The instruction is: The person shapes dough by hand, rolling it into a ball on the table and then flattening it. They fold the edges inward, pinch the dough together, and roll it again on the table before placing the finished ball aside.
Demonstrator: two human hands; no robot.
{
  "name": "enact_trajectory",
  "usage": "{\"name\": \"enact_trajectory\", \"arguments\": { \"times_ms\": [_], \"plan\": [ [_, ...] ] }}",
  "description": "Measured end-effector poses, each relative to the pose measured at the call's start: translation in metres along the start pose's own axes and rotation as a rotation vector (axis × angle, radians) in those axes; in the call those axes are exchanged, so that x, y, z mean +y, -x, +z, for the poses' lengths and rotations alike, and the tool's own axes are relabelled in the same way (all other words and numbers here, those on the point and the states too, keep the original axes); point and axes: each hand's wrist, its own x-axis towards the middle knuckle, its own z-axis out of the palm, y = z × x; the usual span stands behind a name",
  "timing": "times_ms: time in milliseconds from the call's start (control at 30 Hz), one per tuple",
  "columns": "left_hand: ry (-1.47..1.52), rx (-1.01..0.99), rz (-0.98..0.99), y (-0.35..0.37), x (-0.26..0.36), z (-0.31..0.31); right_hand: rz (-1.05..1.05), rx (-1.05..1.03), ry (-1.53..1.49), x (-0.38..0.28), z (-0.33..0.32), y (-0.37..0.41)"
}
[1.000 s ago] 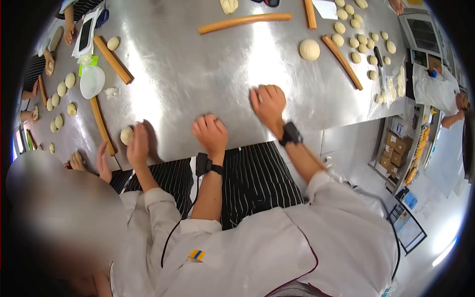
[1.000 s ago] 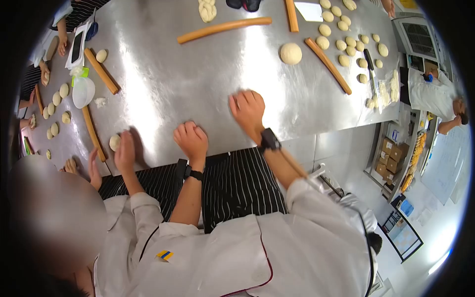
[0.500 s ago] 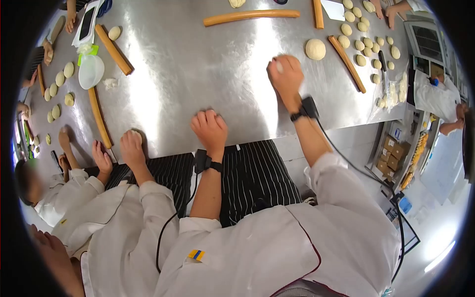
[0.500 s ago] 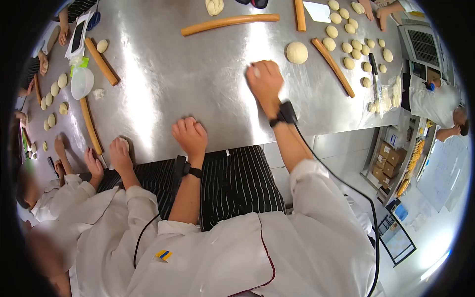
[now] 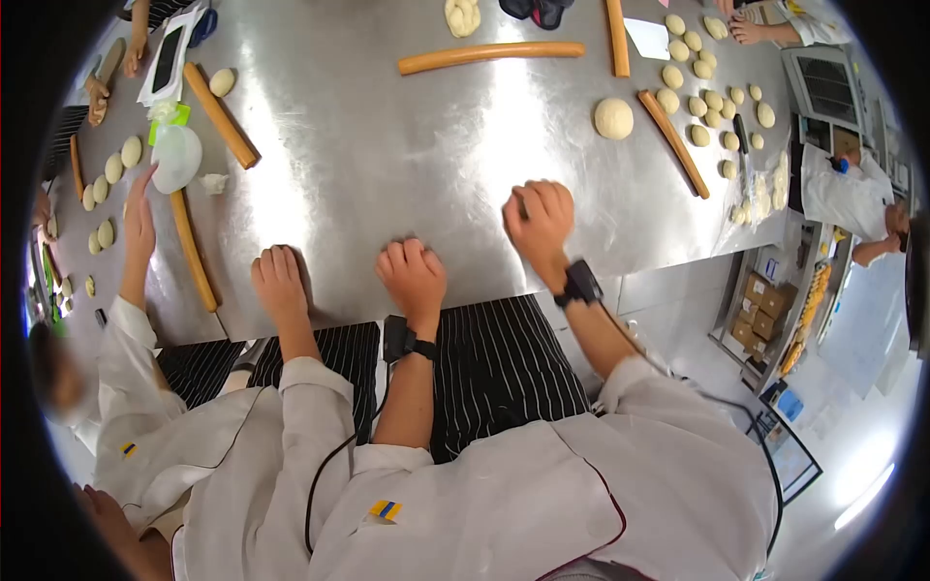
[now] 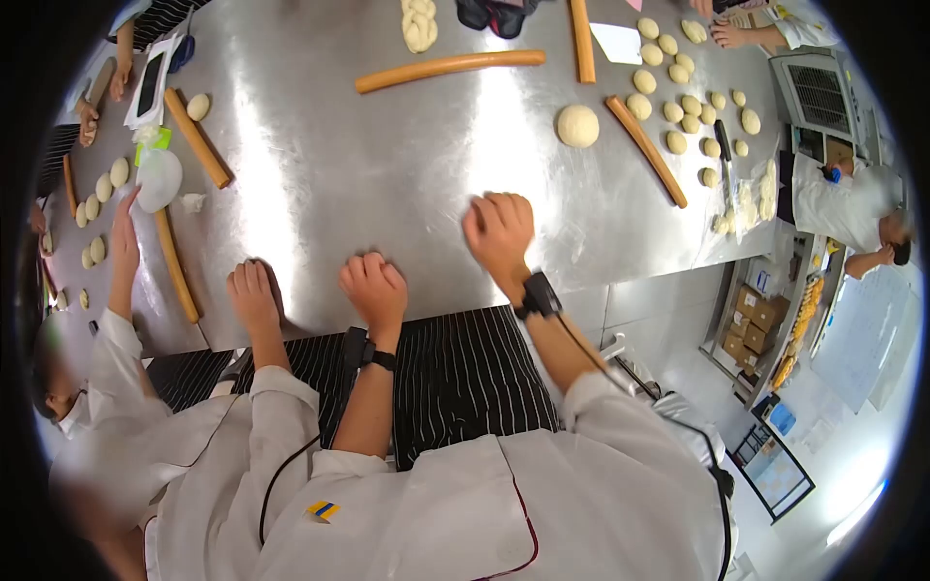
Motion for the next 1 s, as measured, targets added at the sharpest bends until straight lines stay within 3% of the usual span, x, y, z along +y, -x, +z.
{"name": "enact_trajectory", "arguments": {
  "times_ms": [100,133,233,300,433,500,633,700,767,833,967,1000],
  "plan": [
    [0.019,-0.037,-0.014,0.014,0.001,-0.004,-0.051,-0.14,-0.075,0.035,0.027,-0.07],
    [0.014,-0.025,-0.026,0.011,0.0,-0.002,0.042,0.002,-0.032,0.045,0.022,-0.075],
    [0.017,-0.045,-0.017,0.007,0.002,-0.008,0.198,0.017,0.016,0.041,-0.027,-0.005],
    [0.026,-0.016,0.01,0.007,-0.003,-0.006,0.216,0.031,-0.133,0.01,-0.03,0.035],
    [-0.013,-0.041,-0.001,0.011,-0.002,-0.002,-0.181,-0.102,-0.154,0.017,0.013,-0.048],
    [-0.008,-0.019,0.008,0.016,-0.002,-0.001,0.097,0.049,-0.041,0.041,0.01,-0.058],
    [-0.03,-0.016,0.025,0.015,-0.006,-0.002,0.292,0.059,-0.144,0.014,-0.037,0.018],
    [-0.02,-0.007,0.017,0.008,-0.001,0.004,0.02,0.03,-0.023,-0.004,-0.013,0.011],
    [-0.031,-0.014,0.027,0.011,-0.002,-0.001,-0.067,-0.142,-0.075,0.0,0.002,-0.038],
    [-0.031,-0.012,0.008,0.011,-0.001,0.0,-0.01,0.044,-0.168,0.028,0.013,-0.06],
    [-0.008,-0.04,0.018,0.01,-0.002,-0.004,0.29,0.025,-0.007,0.024,-0.033,0.002],
    [0.001,-0.035,0.019,0.01,0.0,-0.003,0.284,0.013,-0.106,0.007,-0.036,0.022]
  ]
}}
